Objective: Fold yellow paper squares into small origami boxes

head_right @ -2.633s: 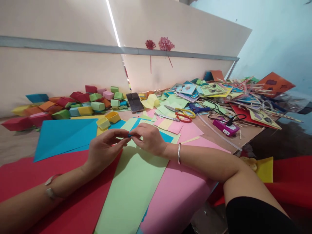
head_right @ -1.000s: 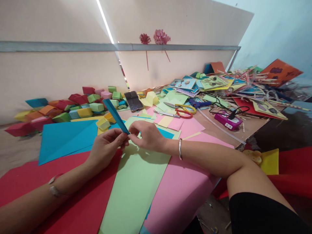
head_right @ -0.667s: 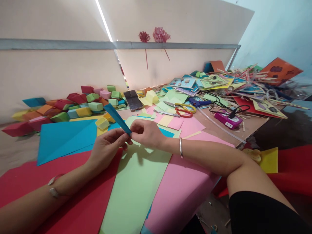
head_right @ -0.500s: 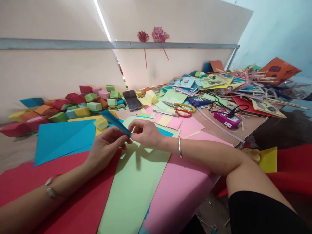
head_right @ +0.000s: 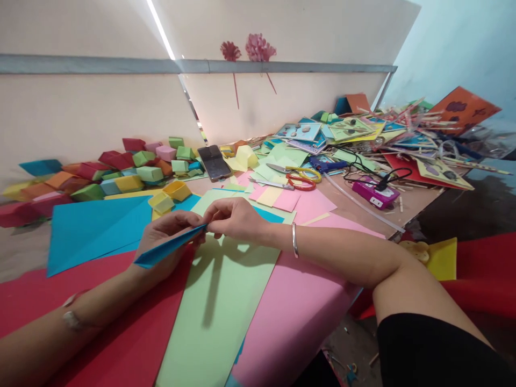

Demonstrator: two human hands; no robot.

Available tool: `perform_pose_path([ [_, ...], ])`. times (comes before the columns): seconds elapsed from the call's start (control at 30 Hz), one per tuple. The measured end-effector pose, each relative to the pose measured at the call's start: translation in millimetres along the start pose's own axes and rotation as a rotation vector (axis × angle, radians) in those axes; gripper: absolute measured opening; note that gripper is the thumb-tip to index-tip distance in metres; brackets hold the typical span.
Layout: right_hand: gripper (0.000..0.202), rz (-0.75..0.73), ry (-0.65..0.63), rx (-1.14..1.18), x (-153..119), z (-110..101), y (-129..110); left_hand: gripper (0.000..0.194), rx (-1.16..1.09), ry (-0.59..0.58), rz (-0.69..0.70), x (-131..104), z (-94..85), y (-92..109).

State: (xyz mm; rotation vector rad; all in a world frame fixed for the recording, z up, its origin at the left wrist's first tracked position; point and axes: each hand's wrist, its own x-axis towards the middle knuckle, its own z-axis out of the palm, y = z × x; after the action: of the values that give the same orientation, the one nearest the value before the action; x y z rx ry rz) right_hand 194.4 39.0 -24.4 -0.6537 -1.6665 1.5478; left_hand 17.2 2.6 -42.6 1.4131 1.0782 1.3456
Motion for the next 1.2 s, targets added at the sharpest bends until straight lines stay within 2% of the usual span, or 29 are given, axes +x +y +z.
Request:
perform_pose_path([
  [0.13, 0.012, -0.032, -0.001, -0.019, -0.5, -1.2, 2.0, 0.018, 0.075, 0.023, -0.026, -1.6, 3.5, 11.0],
  [0.27, 0.013, -0.063, 0.008, -0.053, 1.5, -4.9, 6.5, 0.013, 0.096, 0.011, -0.030, -2.1, 3.7, 12.6],
  [0.6, 0.011, -0.249, 0.032, -0.382, -0.6, -7.3, 6.9, 0.029, 0.133, 0.034, -0.086, -0.7, 10.2, 18.0],
  [0.8, 0.002, -0.259, 0.052, -0.432, -0.1, -5.5, 5.5, 0.030, 0.159, 0.036, -0.123, -0.9, 9.5, 19.0],
  [1.1, 0.017, -0.189, 0.071, -0.378, -1.7, 0.1, 8.0, 0.037, 0.095, -0.006, -0.083, -2.0, 9.5, 14.3],
  [1.2, 0.009, -0.201, 0.053, -0.366, -2.7, 0.5, 7.6, 0.040, 0.036, -0.007, -0.094, -2.3, 11.1, 15.0],
])
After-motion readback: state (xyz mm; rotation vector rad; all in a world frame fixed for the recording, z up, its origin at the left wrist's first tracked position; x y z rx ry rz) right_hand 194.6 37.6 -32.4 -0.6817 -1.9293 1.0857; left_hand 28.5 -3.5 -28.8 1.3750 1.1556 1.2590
